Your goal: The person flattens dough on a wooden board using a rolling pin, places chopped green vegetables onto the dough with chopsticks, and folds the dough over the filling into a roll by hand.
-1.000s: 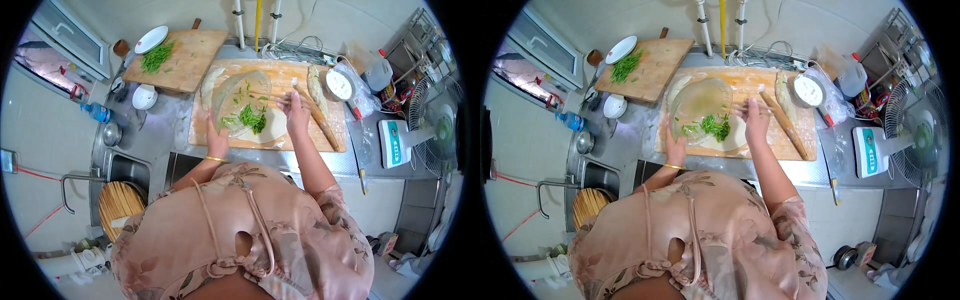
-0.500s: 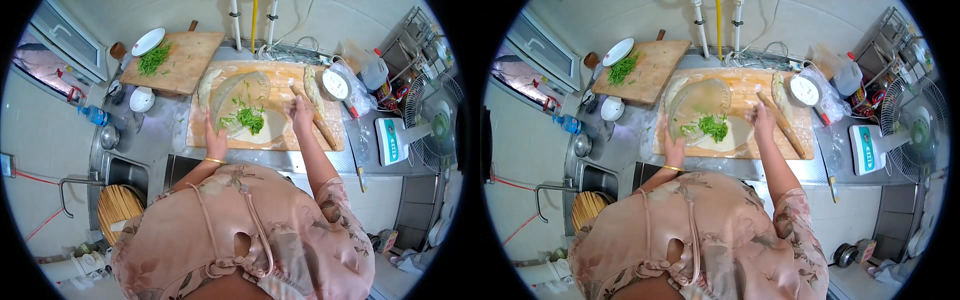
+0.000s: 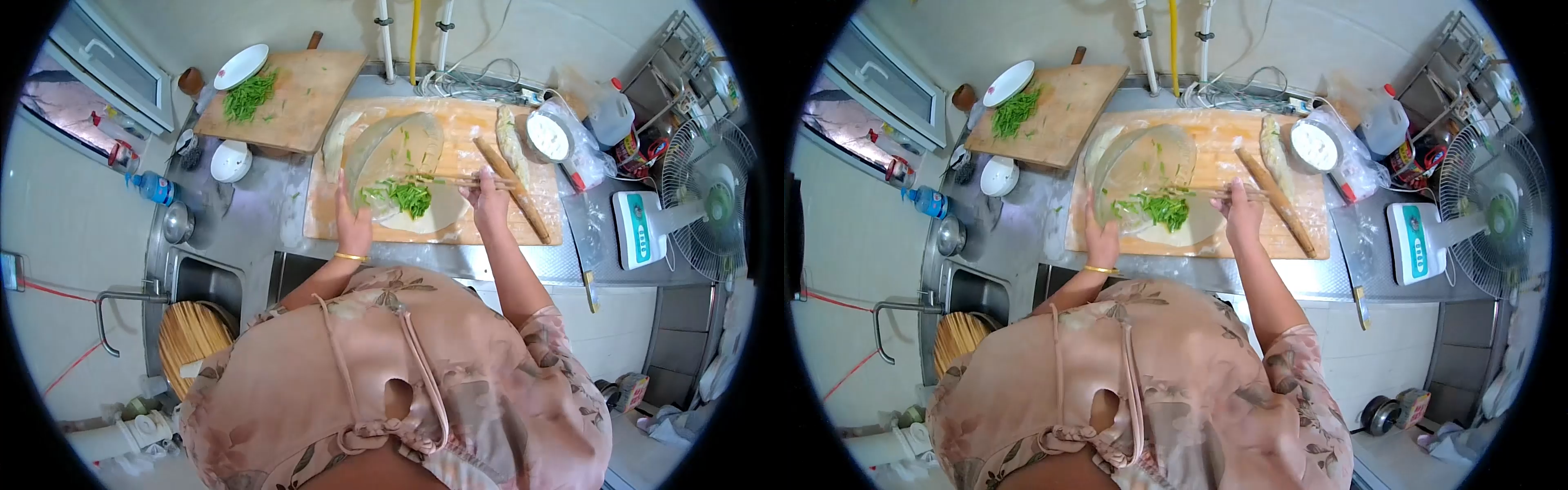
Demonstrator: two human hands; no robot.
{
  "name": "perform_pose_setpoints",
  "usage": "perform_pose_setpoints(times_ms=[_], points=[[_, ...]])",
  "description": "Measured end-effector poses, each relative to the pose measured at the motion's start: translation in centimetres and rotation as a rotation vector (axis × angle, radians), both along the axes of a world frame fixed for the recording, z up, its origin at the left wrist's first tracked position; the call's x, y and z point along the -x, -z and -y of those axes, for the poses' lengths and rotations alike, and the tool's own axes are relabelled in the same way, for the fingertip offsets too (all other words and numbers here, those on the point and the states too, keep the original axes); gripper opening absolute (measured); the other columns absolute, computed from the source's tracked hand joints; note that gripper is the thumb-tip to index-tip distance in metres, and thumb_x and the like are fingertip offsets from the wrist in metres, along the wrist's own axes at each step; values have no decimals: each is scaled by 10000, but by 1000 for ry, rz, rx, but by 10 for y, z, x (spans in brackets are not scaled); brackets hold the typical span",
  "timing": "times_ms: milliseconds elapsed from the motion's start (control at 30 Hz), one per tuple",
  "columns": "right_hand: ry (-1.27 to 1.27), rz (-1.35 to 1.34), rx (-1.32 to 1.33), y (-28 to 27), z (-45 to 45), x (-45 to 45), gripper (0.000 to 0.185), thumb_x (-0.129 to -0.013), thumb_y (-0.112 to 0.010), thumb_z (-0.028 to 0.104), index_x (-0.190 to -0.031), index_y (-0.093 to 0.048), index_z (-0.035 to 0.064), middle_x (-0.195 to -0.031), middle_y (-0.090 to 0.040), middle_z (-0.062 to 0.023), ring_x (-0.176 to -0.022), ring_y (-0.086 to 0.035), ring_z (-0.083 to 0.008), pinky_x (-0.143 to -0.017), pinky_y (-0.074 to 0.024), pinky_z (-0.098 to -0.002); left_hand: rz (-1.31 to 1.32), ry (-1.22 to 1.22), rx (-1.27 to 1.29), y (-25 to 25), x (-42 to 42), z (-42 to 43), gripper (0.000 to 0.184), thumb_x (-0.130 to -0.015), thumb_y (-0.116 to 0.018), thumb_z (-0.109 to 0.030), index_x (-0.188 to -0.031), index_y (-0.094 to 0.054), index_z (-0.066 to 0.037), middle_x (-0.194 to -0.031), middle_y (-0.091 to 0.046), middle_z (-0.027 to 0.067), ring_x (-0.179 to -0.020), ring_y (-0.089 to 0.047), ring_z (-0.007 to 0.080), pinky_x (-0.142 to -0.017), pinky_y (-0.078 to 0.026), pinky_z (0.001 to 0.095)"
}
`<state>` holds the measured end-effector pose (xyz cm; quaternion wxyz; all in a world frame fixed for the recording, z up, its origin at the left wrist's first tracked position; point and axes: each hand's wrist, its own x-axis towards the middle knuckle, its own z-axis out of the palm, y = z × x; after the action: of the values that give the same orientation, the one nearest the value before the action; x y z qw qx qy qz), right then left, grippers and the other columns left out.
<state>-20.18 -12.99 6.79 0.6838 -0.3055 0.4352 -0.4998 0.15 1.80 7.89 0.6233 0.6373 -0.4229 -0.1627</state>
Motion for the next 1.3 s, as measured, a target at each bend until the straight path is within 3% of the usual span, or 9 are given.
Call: perform_pose_setpoints(times_ms=[200,367,500,667,767,867,967,1100,1300], points=[[-124,142,-78,-8,-31,-24,295,-938,-567,254,-989,-556,-36,-907,-602,-111,-735,-623,-191,-647,-587,-318,-24,0,-33,-9,5,4,758,-745,-418,98,-1461,-184,13,-1469,-289,183,-1371,-280,253,-1121,-224,339],[-39,23,-102,12,-21,14,274,-931,-580,245,-1011,-558,-16,-902,-597,-124,-781,-624,-198,-656,-579,-315,-18,-20,-31,-2,-2,4,781,-725,-410,112,-1466,-192,-6,-1465,-294,191,-1372,-280,264,-1120,-225,345],[-203,147,-32,-10,-36,-18,258,-922,-591,235,-1011,-570,-7,-912,-598,-106,-776,-617,-186,-659,-577,-322,-1,-39,-27,7,-3,10,797,-710,-403,120,-1467,-195,-13,-1458,-308,197,-1372,-283,273,-1118,-226,346],[-24,35,-83,31,-13,14,256,-930,-579,245,-995,-569,-2,-923,-587,-107,-776,-599,-176,-662,-577,-320,-56,-23,-11,-8,-1,8,790,-716,-399,120,-1468,-200,-15,-1457,-316,198,-1367,-294,273,-1114,-231,339],[-36,103,11,-10,-19,-9,257,-934,-573,250,-985,-566,-2,-922,-581,-103,-775,-598,-181,-654,-576,-319,-25,-26,-13,-6,3,8,781,-722,-400,119,-1467,-205,-12,-1460,-313,200,-1367,-294,273,-1114,-230,336],[-36,73,-70,8,-14,-22,259,-936,-570,251,-995,-564,-1,-918,-580,-101,-780,-599,-191,-653,-576,-321,-3,-42,-23,-10,3,9,770,-725,-400,118,-1462,-211,0,-1465,-306,202,-1370,-289,273,-1118,-222,336],[-12,46,-92,50,-2,25,270,-939,-565,256,-1006,-562,-6,-932,-581,-101,-771,-619,-215,-640,-569,-326,2,-42,-17,-5,-2,11,763,-723,-398,117,-1456,-216,13,-1469,-302,202,-1374,-283,272,-1123,-215,339],[-2,2,-68,22,3,34,266,-946,-552,253,-1004,-558,-7,-936,-589,-105,-811,-651,-242,-633,-564,-323,-10,-57,-58,4,-4,6,758,-724,-400,107,-1454,-213,23,-1473,-296,202,-1377,-276,271,-1126,-210,344],[-23,225,112,-27,40,-8,265,-948,-547,262,-1009,-540,5,-922,-587,-90,-850,-656,-237,-642,-566,-316,-37,-39,-53,-8,-1,4,751,-733,-405,81,-1456,-212,17,-1464,-306,201,-1373,-282,271,-1124,-214,343]])
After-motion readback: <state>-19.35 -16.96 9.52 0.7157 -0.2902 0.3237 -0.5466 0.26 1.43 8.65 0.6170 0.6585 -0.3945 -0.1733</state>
